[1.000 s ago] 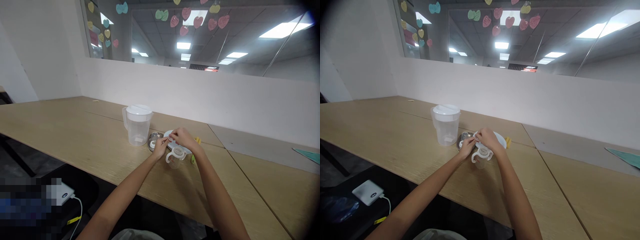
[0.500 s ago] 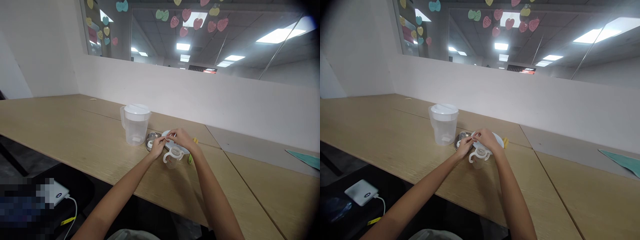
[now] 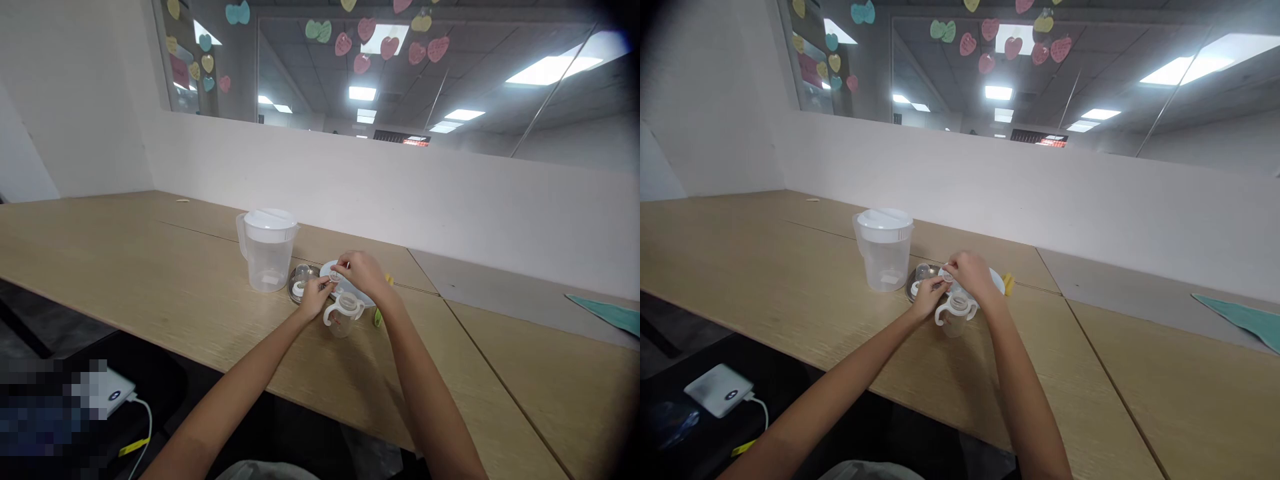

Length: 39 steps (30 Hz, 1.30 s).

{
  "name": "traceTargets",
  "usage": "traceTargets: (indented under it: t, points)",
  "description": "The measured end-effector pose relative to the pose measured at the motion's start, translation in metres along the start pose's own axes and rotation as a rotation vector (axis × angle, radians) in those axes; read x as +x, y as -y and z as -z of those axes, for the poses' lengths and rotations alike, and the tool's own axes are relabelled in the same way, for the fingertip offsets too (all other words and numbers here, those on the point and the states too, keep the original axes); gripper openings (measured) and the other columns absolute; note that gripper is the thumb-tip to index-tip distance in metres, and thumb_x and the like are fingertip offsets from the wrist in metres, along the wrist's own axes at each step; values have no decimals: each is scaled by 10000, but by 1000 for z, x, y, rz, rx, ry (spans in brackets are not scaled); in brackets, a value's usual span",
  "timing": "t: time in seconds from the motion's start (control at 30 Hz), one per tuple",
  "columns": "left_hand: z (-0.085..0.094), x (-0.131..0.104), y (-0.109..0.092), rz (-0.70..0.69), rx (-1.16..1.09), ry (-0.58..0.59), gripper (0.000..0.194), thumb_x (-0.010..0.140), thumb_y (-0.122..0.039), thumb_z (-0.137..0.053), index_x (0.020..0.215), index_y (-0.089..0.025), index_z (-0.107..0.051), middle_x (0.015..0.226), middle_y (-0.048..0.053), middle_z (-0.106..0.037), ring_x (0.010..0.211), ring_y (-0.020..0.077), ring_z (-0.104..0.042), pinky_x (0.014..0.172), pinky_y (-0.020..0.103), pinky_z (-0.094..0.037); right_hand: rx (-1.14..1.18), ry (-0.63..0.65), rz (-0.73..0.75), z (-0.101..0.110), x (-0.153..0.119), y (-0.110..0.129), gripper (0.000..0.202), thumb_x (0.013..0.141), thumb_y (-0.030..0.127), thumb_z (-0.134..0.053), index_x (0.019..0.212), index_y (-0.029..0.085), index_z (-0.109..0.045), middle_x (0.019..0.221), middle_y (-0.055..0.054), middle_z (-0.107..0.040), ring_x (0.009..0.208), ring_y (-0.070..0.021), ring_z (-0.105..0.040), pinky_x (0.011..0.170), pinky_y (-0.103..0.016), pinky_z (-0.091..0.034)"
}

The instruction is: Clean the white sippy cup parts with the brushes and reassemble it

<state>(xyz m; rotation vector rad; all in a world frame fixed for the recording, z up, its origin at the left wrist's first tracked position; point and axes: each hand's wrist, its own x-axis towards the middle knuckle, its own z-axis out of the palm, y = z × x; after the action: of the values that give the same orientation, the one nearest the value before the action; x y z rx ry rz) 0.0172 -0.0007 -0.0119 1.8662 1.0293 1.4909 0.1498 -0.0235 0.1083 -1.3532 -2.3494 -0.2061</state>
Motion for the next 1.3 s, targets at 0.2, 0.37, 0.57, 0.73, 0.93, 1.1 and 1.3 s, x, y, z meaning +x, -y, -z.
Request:
traceTargets:
  t: [0.2, 0.37, 0.57, 0.73, 0.93, 1.1, 1.3]
  points:
    - [1, -1, -2, -2, -5, 0, 360, 819, -442, -495, 792, -132, -677, 631, 10, -604, 621, 123, -511, 614, 221, -381, -155, -78, 61, 13, -5, 9, 242, 897, 319, -458, 794, 174, -621, 843, -49, -630, 742, -134, -556, 586, -239, -274]
    - [1, 0, 0, 4, -29, -37, 385, 815, -466, -502, 862, -131, -687, 616, 11, -602, 607, 120, -520, 617, 219, -384, -255, -152, 57, 20, -8, 11, 267, 936, 339, -373, 893, 172, -576, 914, -60, -602, 733, -138, -557, 553, -249, -250]
    - [-2, -1, 3, 26, -77, -89, 403, 805, -460, -526, 953, -121, -685, 606, 11, -592, 603, 123, -531, 636, 226, -395, -315, -232, 29, 21, -9, 10, 290, 954, 343, -304, 922, 160, -527, 932, -72, -575, 712, -141, -553, 537, -259, -240]
    - [-4, -1, 5, 26, -104, -98, 419, 804, -453, -529, 998, -113, -677, 591, 4, -569, 599, 117, -510, 645, 226, -399, -317, -261, 5, 22, -10, 9, 303, 961, 334, -258, 934, 155, -501, 937, -77, -554, 681, -142, -530, 528, -261, -235]
    - [-7, -1, 6, 15, -93, -99, 410, 812, -462, -514, 994, -131, -675, 599, 2, -580, 589, 114, -513, 625, 221, -403, -234, -314, 4, 26, -10, 6, 255, 955, 299, -286, 910, 151, -489, 923, -75, -541, 687, -141, -503, 543, -249, -256]
    - [-8, -1, 6, 11, -72, -90, 381, 818, -443, -514, 977, -134, -671, 616, 4, -581, 597, 116, -519, 622, 218, -405, -200, -363, 4, 34, -14, 6, 248, 949, 296, -301, 884, 151, -491, 899, -76, -534, 648, -135, -479, 532, -248, -244]
    - [-7, -2, 1, -9, -53, -81, 358, 825, -424, -514, 929, -125, -683, 593, 1, -585, 587, 114, -514, 629, 220, -401, -160, -414, -14, 50, -23, 9, 234, 938, 290, -319, 860, 155, -493, 870, -76, -526, 657, -145, -469, 543, -248, -269]
